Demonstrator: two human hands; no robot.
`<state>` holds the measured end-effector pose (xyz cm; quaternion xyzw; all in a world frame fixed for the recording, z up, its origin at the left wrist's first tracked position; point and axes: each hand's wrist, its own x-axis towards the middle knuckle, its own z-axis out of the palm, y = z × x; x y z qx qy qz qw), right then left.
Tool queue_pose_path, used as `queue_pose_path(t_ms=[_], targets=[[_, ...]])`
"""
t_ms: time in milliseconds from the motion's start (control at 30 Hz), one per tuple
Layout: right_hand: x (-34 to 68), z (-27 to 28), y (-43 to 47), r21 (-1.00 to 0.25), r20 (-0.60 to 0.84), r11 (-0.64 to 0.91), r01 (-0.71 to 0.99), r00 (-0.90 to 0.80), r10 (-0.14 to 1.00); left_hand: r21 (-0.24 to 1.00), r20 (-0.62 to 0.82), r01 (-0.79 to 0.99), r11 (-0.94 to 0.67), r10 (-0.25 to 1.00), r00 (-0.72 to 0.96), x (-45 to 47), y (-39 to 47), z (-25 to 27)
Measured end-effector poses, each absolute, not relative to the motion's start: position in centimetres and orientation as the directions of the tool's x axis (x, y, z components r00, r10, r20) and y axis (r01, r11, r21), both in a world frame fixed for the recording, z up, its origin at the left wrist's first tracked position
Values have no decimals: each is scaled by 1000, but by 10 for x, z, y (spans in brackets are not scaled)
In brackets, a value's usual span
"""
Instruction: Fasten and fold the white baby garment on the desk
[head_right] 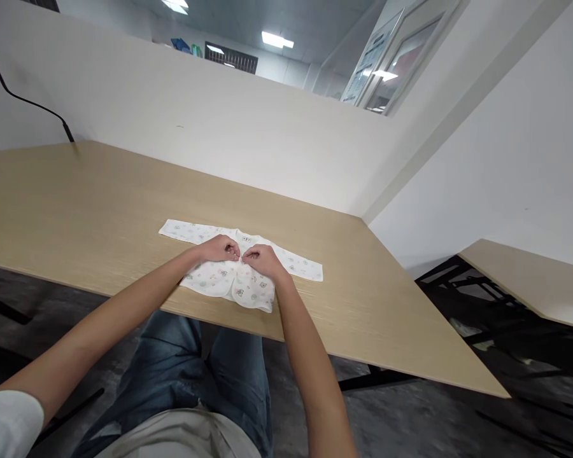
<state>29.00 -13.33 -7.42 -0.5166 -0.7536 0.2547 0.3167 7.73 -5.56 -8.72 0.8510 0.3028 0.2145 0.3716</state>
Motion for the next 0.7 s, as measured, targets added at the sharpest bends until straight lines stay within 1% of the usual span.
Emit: queue_pose_path(t_ms=[133, 233, 367, 567, 700], targets=[[288, -72, -137, -657, 250, 366, 659, -267, 931, 779, 136, 340, -527, 671, 729, 77, -57, -88], [288, -72, -137, -639, 250, 374, 672, -278, 927, 769, 147, 345, -538, 674, 723, 77, -59, -87], [289, -74, -135, -635, 243, 372, 677, -282, 928, 749, 145, 376, -545, 689, 710, 77, -62, -86], [290, -76, -133, -646, 243, 375, 666, -286, 927, 710, 102, 473, -522, 740, 665, 79, -68, -77], [291, -77, -133, -660, 238, 369, 655, -284, 929, 710, 74, 503, -494, 762, 643, 80, -73, -71]])
